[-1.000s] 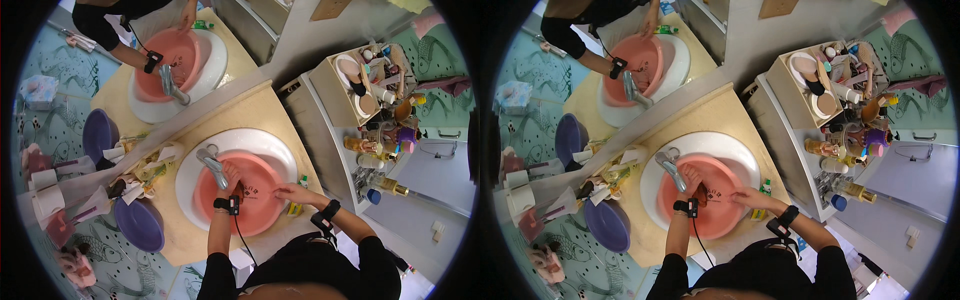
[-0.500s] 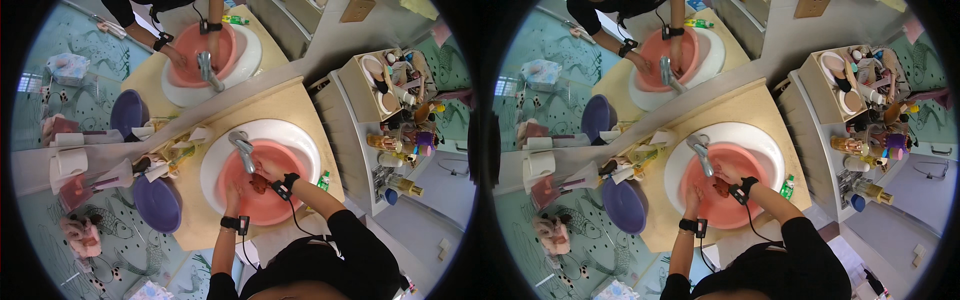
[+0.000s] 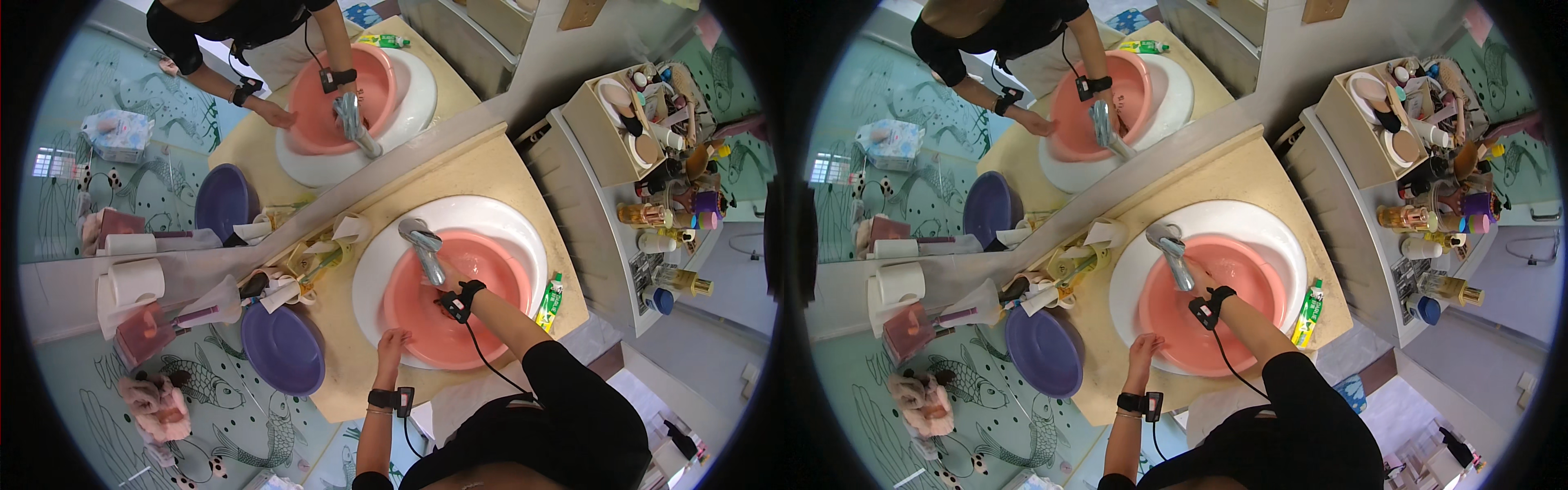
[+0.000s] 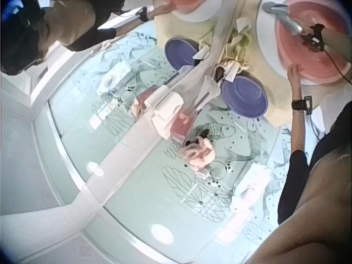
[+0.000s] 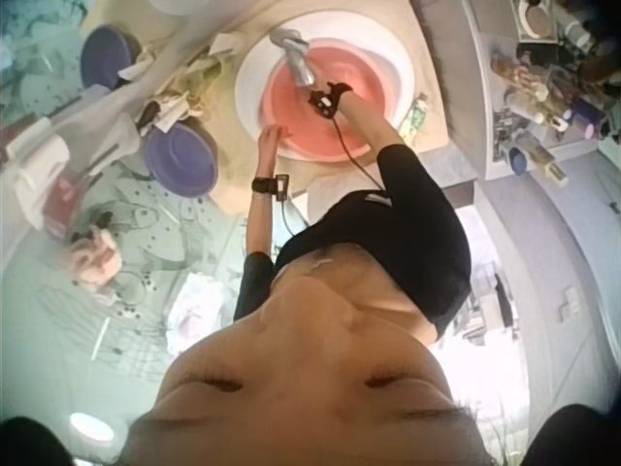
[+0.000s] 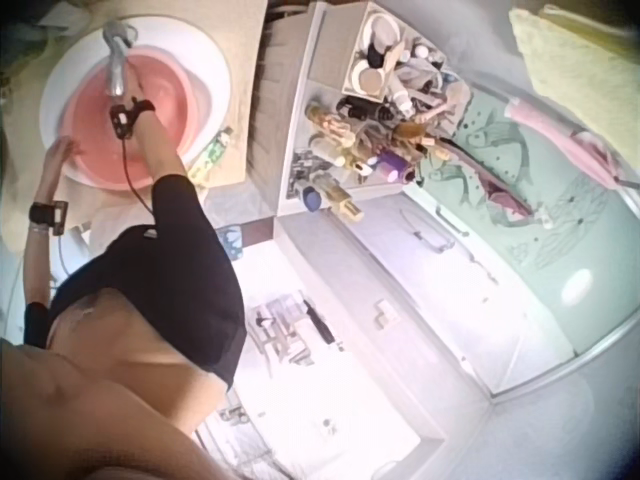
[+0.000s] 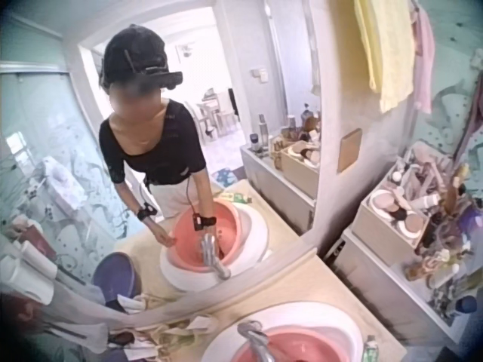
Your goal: Carrying a basin of water with a cloth to a sink and washing the cloth by hand.
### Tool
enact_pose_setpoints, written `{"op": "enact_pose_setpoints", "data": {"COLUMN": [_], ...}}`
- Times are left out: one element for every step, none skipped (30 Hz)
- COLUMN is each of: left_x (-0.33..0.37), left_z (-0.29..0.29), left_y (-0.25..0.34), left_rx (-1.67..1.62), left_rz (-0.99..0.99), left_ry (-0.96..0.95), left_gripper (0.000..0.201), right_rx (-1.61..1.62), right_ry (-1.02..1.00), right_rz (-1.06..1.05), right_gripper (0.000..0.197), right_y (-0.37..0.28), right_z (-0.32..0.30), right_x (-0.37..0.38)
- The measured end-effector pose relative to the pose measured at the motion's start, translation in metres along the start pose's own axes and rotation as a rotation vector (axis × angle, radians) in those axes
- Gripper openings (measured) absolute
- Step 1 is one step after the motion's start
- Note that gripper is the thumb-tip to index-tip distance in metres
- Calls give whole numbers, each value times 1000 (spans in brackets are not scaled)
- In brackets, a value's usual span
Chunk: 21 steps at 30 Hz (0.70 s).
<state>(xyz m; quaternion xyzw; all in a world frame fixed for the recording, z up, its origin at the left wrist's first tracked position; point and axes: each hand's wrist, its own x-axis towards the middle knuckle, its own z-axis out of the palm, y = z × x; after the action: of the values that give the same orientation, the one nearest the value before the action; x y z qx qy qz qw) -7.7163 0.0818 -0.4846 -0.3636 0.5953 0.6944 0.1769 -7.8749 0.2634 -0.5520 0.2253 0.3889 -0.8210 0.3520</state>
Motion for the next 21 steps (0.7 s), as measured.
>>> {"op": "enact_pose_setpoints", "data": {"left_x": [1, 2, 5, 10, 15, 14, 10, 9, 11, 12, 13, 13, 11, 9, 9, 8, 7, 7, 7, 8, 11], "left_z": [4, 6, 7, 11, 16, 5, -7, -7, -3, 0, 1, 4, 5, 6, 3, 0, -3, -3, -2, -2, -4], "left_y": [2, 4, 2, 0, -1, -6, -12, -13, -13, -12, -11, -9, -6, -4, -4, -4, -5, -4, -5, -7, -11], "left_rx": [21, 41, 38, 47, 57, 48, 32, 21, 17, 11, 6, 2, -2, -5, -8, 1, 10, 9, 3, -1, -5], "left_rz": [11, 23, 27, 6, -14, -16, -14, -7, -4, -11, -19, -18, -21, -24, -23, -39, -57, -55, -56, -58, -61], "left_ry": [-33, -64, -68, -87, -109, -78, -43, -47, -58, -68, -75, -77, -69, -58, -54, -44, -34, -40, -41, -42, -40], "left_gripper": [18, 19, 19, 20, 20, 20, 21, 21, 21, 21, 22, 22, 22, 21, 21, 22, 23, 23, 23, 24, 24], "right_rx": [131, 261, 256, 445, 626, 634, 116, -403, -411, -201, 10, 6, -496, -749, -999, -1006, -1011, -1014, -306, 402, 400], "right_ry": [-157, -315, -314, -632, -952, -965, -647, -283, -275, -308, -340, -339, -195, -127, -40, -59, -79, -74, -115, -144, -143], "right_rz": [62, 126, 122, 35, -60, -30, -208, -399, -406, -324, -239, -239, -442, -539, -631, -534, -437, -440, -196, 51, 55], "right_gripper": [31, 33, 33, 32, 33, 33, 33, 36, 36, 39, 44, 44, 43, 43, 44, 41, 38, 38, 33, 30, 30], "right_y": [10, 19, 28, 30, 31, 34, 28, 16, 13, 11, 10, 10, 9, 8, 6, 4, 2, -2, -1, -1, 2], "right_z": [-16, -28, -36, -43, -53, -33, 1, 16, 12, 9, 7, 2, -5, -10, -11, -10, -9, -8, -11, -17, -23], "right_x": [13, 25, 37, 44, 47, 37, 10, -10, -13, -14, -16, -21, -28, -31, -34, -36, -36, -31, -20, -12, -6]}}
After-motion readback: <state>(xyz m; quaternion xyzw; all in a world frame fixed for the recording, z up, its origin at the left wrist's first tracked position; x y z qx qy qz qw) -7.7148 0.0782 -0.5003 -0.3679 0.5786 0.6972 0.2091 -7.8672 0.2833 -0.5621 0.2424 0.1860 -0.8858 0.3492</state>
